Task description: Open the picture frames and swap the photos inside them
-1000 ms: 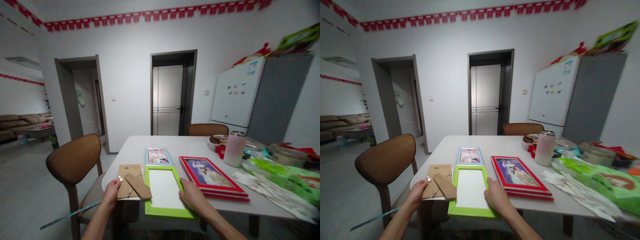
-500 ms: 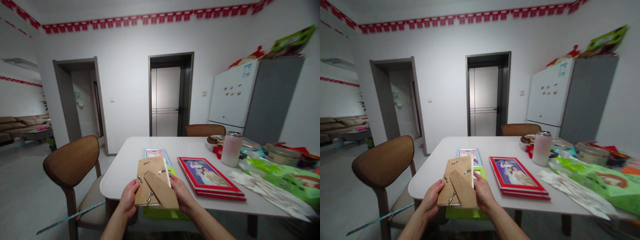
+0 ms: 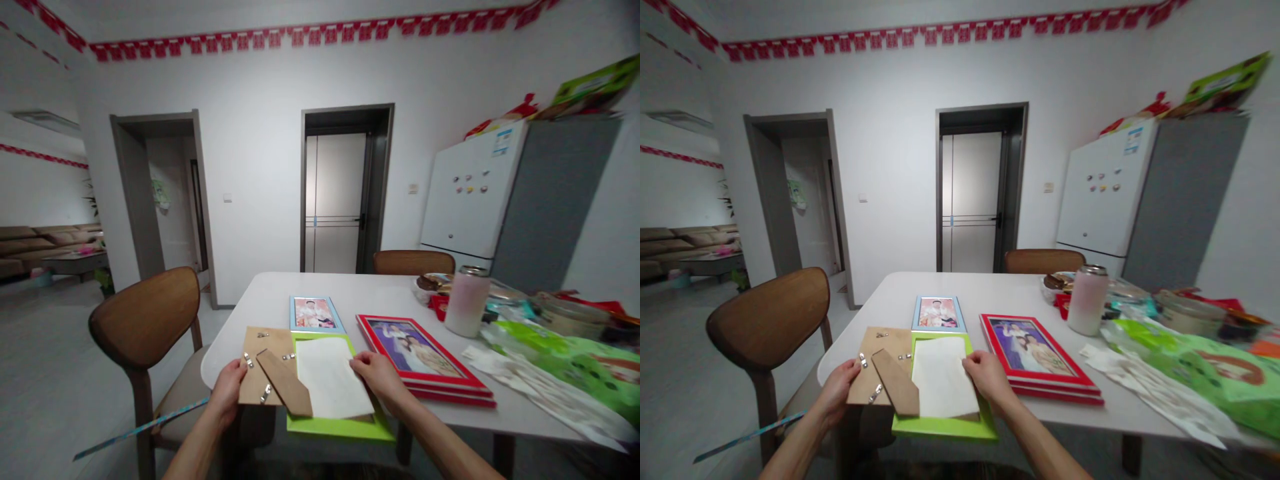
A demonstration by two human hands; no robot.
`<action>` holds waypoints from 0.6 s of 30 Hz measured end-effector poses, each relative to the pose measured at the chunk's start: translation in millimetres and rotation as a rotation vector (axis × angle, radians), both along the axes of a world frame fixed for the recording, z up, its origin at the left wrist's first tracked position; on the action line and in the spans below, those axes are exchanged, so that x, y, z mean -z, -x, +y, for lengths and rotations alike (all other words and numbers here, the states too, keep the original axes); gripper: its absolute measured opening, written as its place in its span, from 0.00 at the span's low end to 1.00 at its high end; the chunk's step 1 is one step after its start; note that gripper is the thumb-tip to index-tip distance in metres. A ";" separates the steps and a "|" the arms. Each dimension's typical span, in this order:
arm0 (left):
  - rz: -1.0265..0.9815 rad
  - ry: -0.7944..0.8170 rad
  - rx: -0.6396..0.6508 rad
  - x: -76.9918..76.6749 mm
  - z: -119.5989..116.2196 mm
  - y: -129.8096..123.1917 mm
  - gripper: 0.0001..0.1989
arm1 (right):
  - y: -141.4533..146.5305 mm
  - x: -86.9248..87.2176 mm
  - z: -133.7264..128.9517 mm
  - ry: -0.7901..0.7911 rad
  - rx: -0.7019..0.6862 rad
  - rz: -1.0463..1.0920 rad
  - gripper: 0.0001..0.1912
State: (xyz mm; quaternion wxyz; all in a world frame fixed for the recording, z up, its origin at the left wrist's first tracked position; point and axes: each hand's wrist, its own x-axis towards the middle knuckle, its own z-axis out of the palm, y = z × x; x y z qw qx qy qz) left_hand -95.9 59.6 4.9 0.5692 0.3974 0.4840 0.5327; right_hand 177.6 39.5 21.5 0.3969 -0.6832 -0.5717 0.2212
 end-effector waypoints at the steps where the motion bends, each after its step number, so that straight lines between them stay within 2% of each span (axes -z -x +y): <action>1: 0.047 -0.002 -0.011 0.2 3.9 8.3 0.02 | -3.7 -1.2 1.5 -0.005 0.011 -0.058 0.10; 5: 0.263 -0.022 -0.023 2.0 17.5 30.9 0.02 | -6.7 1.1 5.7 -0.031 0.030 -0.204 0.18; 8: 0.444 -0.045 -0.057 1.3 25.9 40.7 0.03 | -3.4 8.6 6.1 -0.049 -0.019 -0.430 0.18; 12: 0.668 -0.100 -0.175 -4.7 29.4 48.0 0.15 | -0.8 14.5 2.2 -0.042 -0.014 -0.658 0.15; 15: 0.759 -0.196 -0.185 -9.7 17.4 33.8 0.21 | -1.0 14.8 -1.0 -0.007 0.032 -0.734 0.14; 18: 0.773 -0.322 -0.072 -10.3 -7.4 -5.7 0.20 | -2.9 14.7 -0.7 0.053 0.038 -0.705 0.16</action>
